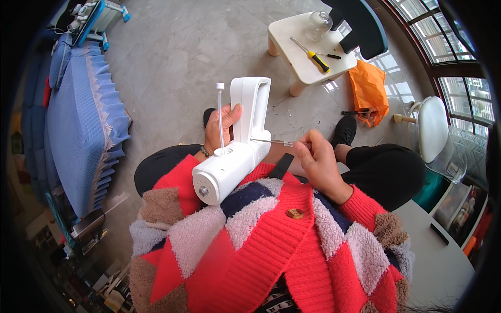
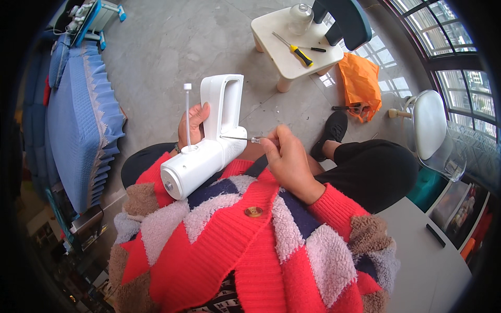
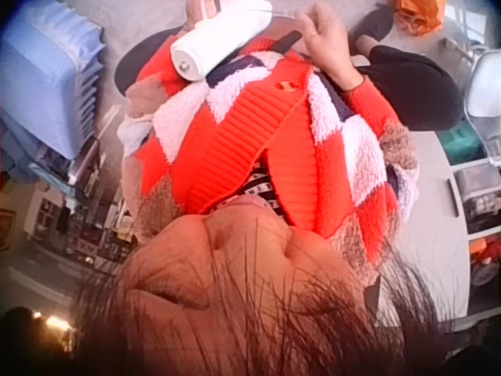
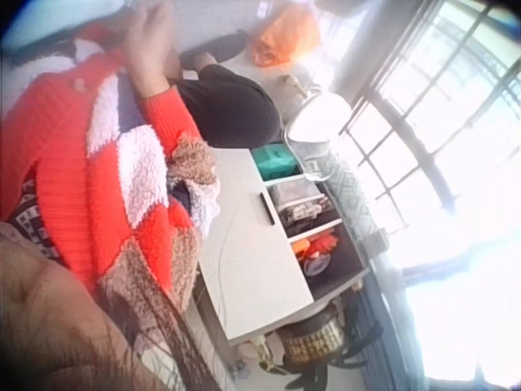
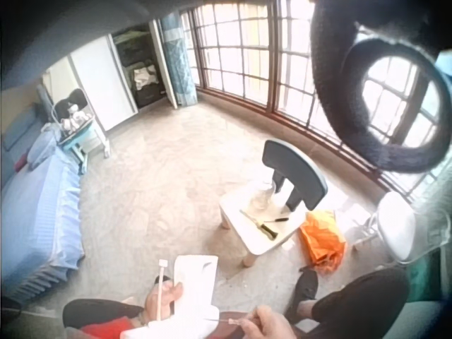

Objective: The person disassembles a white handheld electronic device using a screwdriver. They remove screws, open the casing to reveal internal components, and then walk to a bathroom to fill a bottle with water.

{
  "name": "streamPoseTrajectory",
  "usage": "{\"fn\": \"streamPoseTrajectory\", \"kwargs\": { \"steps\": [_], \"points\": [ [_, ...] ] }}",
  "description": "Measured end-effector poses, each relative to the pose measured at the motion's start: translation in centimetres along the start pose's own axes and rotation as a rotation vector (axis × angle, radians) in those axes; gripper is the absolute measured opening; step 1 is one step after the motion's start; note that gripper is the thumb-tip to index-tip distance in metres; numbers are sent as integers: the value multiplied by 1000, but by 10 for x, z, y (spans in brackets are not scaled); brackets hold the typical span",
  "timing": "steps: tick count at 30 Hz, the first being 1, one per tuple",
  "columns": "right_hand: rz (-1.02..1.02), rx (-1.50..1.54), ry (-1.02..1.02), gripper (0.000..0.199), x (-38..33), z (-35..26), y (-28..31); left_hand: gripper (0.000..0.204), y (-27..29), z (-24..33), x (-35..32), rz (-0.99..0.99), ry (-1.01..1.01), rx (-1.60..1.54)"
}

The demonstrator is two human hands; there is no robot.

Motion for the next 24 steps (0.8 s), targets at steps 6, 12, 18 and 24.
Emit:
{"fn": "streamPoseTrajectory", "kwargs": {
  "steps": [6,12,18,24],
  "points": [
    [-92,385,-232,11,-1,5,-11,38,-1,2,0,43,-17,7],
    [34,110,-70,16,5,-9,-2,37,-5,2,0,6,4,8],
    [-24,356,-250,17,10,6,-12,36,-1,2,2,1,4,-9],
    [35,28,122,17,10,-25,-4,40,-4,1,1,-5,23,-36]
  ]
}}
Point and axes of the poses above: each hand's wrist, its own x-axis towards the middle knuckle, its own y-axis out of the back of the hand, z = x × y, the point moved 7 cm from there along x, towards the middle knuckle, and after that the axes turned 3 degrees about -z, right-handed, at the moved point
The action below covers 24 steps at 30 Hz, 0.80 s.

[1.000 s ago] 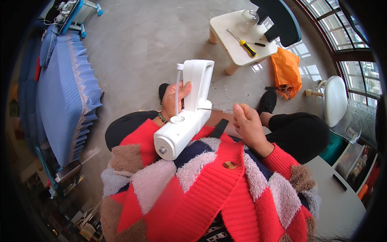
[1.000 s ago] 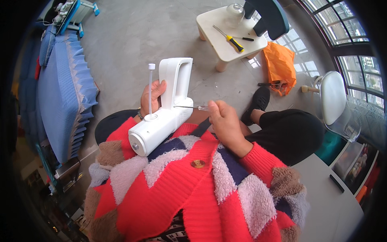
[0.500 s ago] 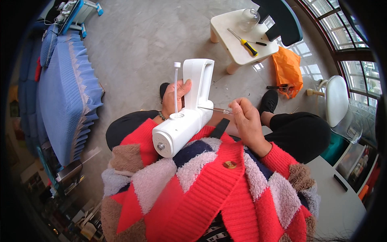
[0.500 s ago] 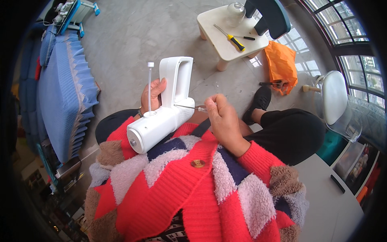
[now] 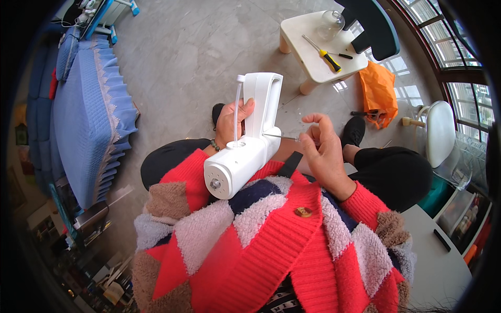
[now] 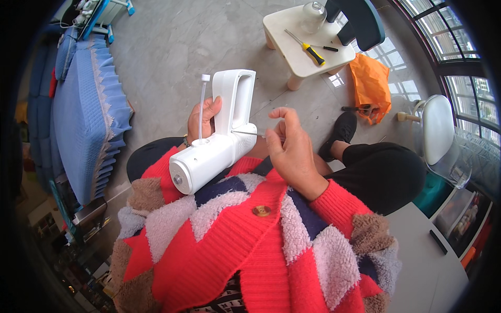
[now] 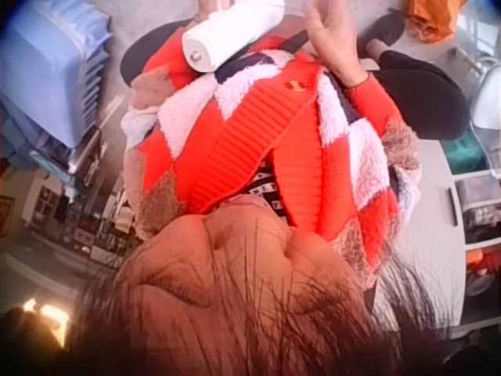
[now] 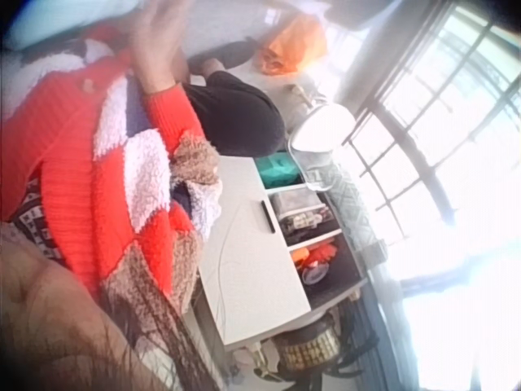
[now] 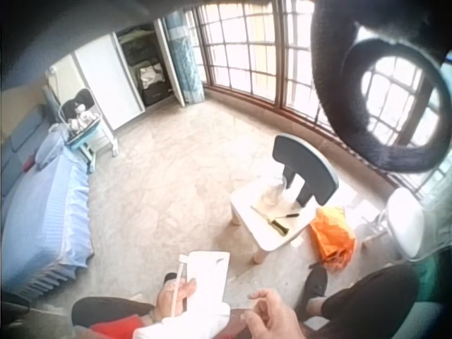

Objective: The person disassembles a white handheld electronic device using a screwdriver. They remove screws, open the casing to reveal internal components, and then walk to a bathroom to fill a bottle with water.

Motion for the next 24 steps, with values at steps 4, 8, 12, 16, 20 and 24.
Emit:
{"fn": "streamPoseTrajectory", "kwargs": {
  "steps": [4,8,12,16,20,24],
  "points": [
    [-37,34,-109,21,3,4,-3,41,-1,4,-1,8,-5,8],
    [-12,-40,-162,27,5,6,0,41,-4,3,-2,2,-10,30],
    [21,63,-1,26,8,-3,3,40,-3,1,-3,12,1,38],
    [-9,162,-131,29,10,6,-3,40,-7,4,-2,-34,-1,16],
    [-34,34,-65,26,9,1,-3,40,-8,5,-4,-5,-3,11],
    [-70,84,10,20,9,-5,-4,39,-9,5,-4,2,3,-8]
  ]
}}
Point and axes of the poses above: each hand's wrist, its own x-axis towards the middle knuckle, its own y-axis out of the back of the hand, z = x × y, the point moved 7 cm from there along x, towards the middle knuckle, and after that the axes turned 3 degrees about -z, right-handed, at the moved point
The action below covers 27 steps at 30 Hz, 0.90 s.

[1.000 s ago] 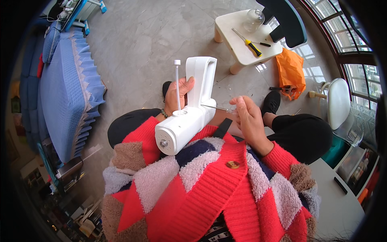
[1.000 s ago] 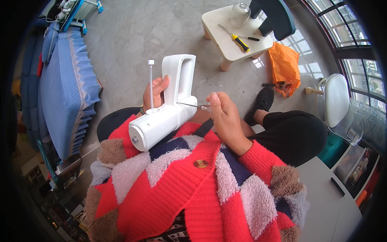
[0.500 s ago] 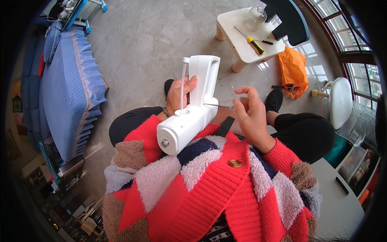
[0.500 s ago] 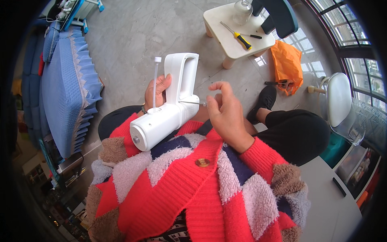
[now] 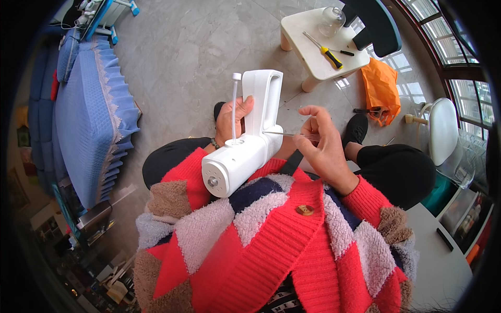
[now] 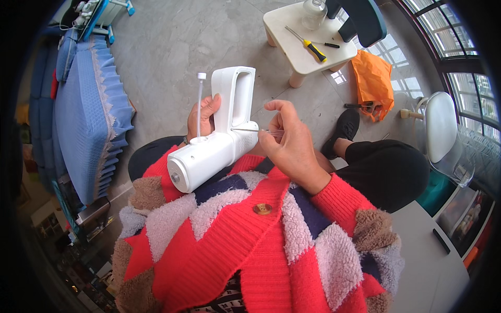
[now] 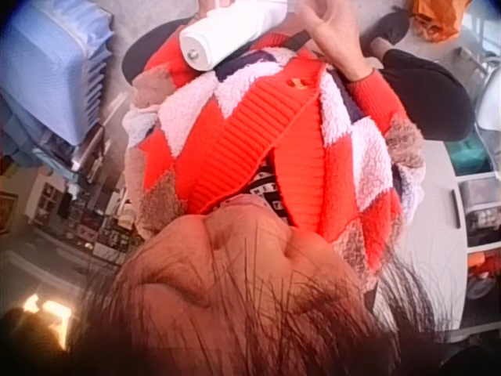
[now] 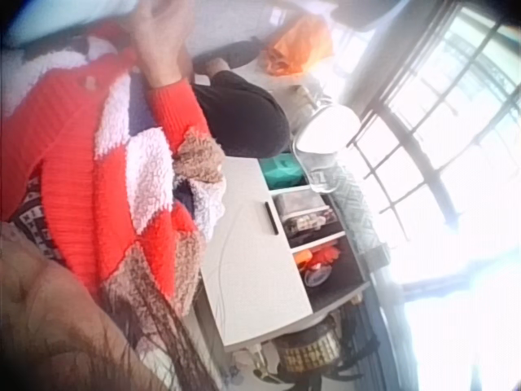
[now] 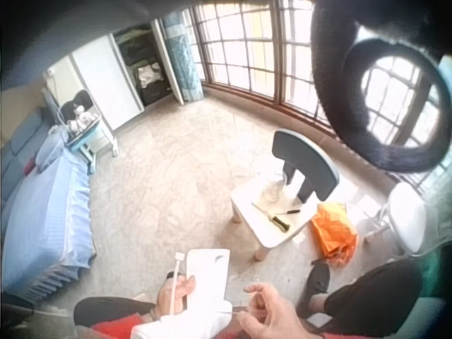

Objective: The person disassembles a white handheld electronic device using a screwdriver. They remove screws, open the casing to reveal internal components, and then walk to a bathroom to fill a bottle with water.

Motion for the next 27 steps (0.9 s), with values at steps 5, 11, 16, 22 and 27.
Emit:
{"fn": "streamPoseTrajectory", "kwargs": {
  "steps": [5,11,16,22,27],
  "points": [
    [-52,-103,-155,29,4,9,1,39,2,1,1,15,2,-3],
    [51,-86,10,19,5,-6,2,42,0,1,-1,22,6,17],
    [-75,-197,-25,13,6,2,-4,37,3,1,1,33,5,-42],
    [-102,-510,296,10,1,-16,-8,38,7,2,3,80,-1,-28],
    [-75,-272,178,11,2,-20,9,38,3,13,2,-1,-16,-183]
  ]
}}
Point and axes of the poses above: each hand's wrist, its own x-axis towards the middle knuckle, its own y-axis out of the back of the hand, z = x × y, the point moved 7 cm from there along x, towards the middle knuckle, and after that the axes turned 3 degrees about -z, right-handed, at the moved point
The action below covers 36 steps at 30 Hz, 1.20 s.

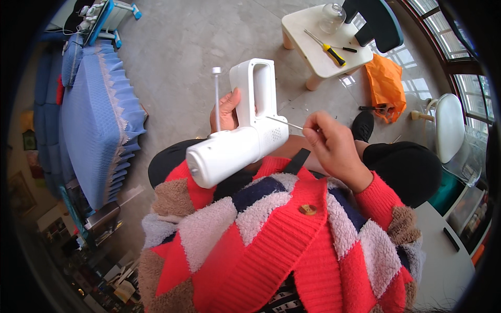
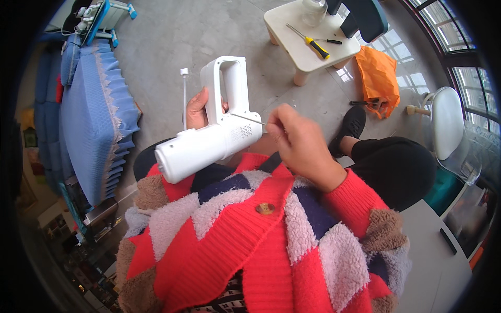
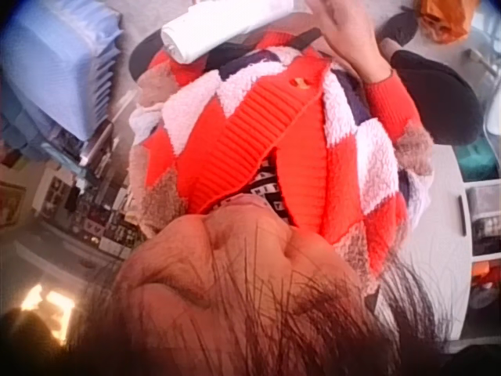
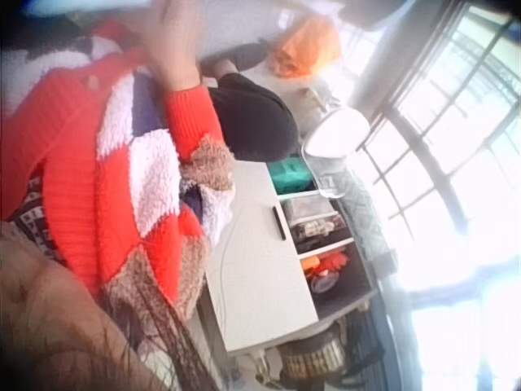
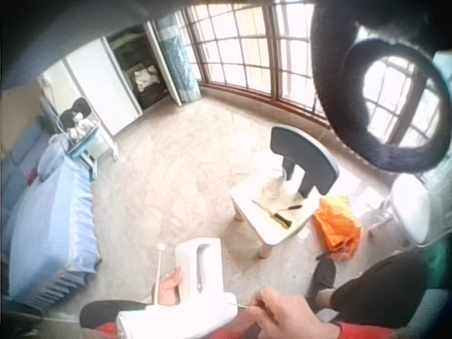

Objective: The person disassembles a white handheld electronic device using a screwdriver. They remove screws, open the casing to reveal internal components, and then walk to a bathroom to fill a bottle with water.

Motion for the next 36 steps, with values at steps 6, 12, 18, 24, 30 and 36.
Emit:
{"fn": "streamPoseTrajectory", "kwargs": {
  "steps": [6,12,18,24,30,36],
  "points": [
    [-45,536,-227,16,-5,9,-5,42,-12,13,-5,-115,-156,-36],
    [-88,792,-372,27,-10,30,-25,42,-14,16,0,-288,-225,-23],
    [-134,946,-439,32,-8,43,-41,43,1,11,6,-296,-213,-47],
    [-95,934,-424,33,-5,48,-40,42,5,5,9,-294,-169,-93],
    [-62,467,-275,33,-1,51,-28,42,14,-4,12,-224,-132,-73],
    [-71,609,-231,17,2,47,-29,44,29,-15,14,-116,-67,-68]
  ]
}}
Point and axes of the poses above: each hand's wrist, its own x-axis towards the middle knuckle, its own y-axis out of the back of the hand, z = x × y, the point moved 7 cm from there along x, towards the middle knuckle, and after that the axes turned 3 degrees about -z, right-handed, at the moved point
